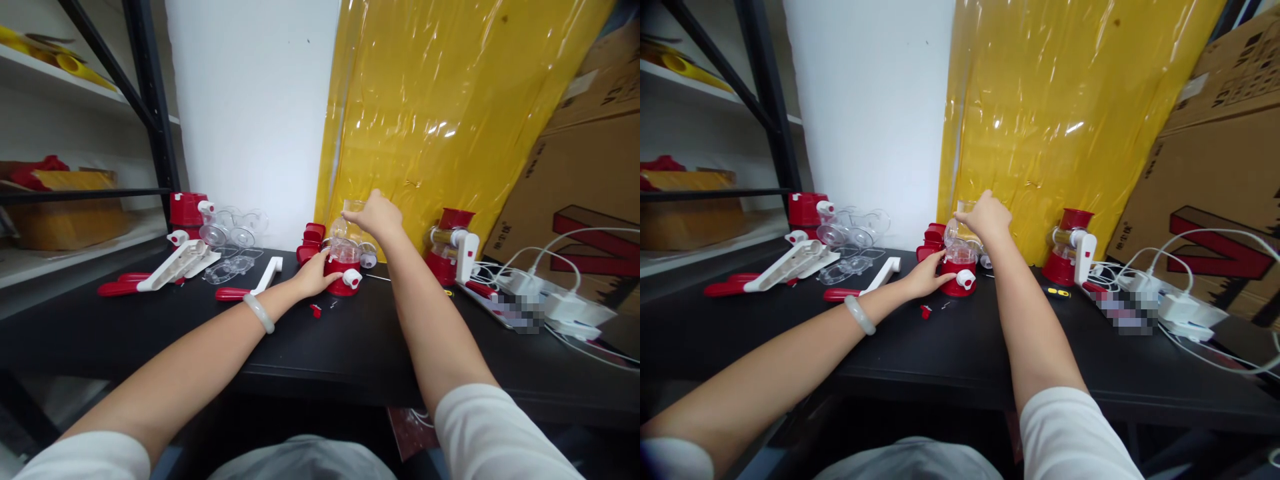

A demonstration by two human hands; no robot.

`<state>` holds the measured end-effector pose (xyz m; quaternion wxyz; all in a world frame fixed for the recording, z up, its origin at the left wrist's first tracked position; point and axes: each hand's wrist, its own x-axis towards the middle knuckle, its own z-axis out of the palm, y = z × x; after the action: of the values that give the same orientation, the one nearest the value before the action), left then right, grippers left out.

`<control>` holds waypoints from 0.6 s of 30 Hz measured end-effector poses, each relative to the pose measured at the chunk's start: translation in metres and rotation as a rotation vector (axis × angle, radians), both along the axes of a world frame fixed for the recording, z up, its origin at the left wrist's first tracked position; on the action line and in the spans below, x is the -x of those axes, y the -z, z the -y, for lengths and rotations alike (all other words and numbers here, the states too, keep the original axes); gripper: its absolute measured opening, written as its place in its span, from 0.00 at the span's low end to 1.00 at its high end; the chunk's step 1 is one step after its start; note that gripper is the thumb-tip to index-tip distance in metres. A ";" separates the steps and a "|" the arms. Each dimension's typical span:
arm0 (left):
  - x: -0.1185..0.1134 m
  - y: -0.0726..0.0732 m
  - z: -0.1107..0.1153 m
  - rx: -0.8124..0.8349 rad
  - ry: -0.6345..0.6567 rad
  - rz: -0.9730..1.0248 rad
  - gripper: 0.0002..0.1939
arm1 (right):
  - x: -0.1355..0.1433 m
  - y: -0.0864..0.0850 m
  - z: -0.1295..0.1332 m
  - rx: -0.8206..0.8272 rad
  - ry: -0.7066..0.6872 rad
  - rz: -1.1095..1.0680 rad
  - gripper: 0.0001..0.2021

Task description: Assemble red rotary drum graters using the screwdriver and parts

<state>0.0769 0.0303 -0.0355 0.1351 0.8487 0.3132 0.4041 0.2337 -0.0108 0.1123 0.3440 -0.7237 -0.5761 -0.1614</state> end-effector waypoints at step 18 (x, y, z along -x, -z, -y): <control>0.051 -0.052 0.014 -0.234 -0.361 -0.264 0.29 | -0.002 -0.005 0.006 0.043 -0.018 0.025 0.45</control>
<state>0.0264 0.0164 0.0165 -0.0805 0.8345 0.4256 0.3406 0.2358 -0.0169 0.1170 0.3228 -0.7237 -0.5900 -0.1549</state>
